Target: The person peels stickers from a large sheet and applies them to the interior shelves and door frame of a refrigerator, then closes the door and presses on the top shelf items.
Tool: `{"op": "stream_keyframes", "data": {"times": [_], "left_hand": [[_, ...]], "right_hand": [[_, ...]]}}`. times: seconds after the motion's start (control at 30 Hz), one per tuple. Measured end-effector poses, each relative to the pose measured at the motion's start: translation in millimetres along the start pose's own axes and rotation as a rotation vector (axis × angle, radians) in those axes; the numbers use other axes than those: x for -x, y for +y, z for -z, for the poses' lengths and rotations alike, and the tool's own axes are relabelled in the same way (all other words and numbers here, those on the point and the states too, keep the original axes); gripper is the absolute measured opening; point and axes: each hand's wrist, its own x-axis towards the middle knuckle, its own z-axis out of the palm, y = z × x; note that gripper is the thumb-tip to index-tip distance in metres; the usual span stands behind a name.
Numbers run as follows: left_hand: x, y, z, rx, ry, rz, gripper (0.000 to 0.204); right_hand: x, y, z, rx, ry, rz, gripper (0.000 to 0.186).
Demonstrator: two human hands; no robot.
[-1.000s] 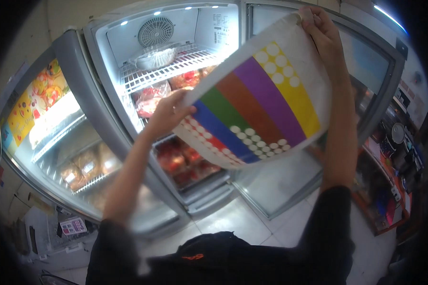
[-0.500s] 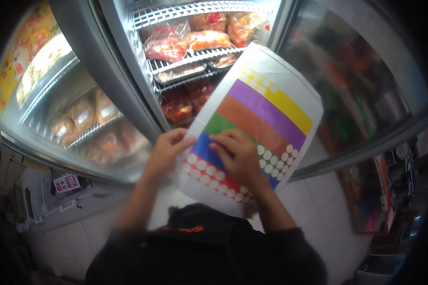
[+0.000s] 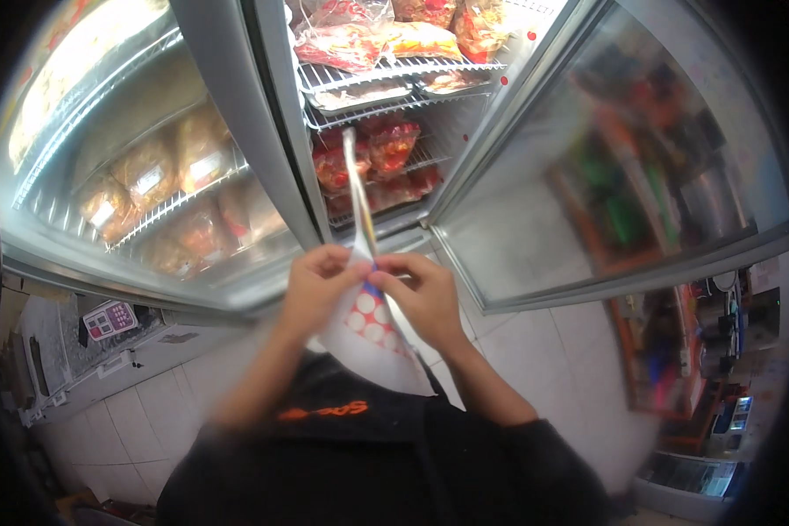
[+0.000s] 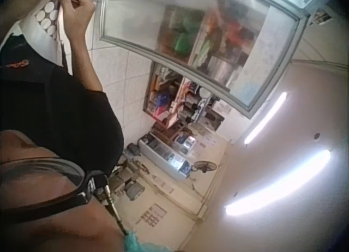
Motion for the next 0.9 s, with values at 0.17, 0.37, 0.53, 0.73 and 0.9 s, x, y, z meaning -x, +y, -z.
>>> {"op": "stream_keyframes", "data": {"times": [0.17,0.37,0.53,0.73,0.9], "left_hand": [[8.4,3.6,22.3,-0.187,0.082,-0.035,0.021],[13.2,2.2,55.0,-0.322,0.008,-0.002,0.026],[10.3,-10.0,67.6,-0.236,-0.047,0.017,0.024],[-4.2,-38.4,70.4,0.035,-0.088,0.060,0.030],[-35.1,-49.5,46.6,0.258,-0.034,0.182,0.043]], "right_hand": [[-6.9,9.3,-23.4,-0.080,-0.047,-0.137,0.019],[-10.3,14.0,-41.5,-0.313,-0.078,-0.401,0.016],[-7.9,24.2,-45.0,-0.338,-0.112,-0.506,0.016],[-9.4,35.4,-43.8,-0.327,-0.074,-0.537,0.018],[-20.1,78.1,-12.1,-0.286,-0.020,-0.330,0.015]]}}
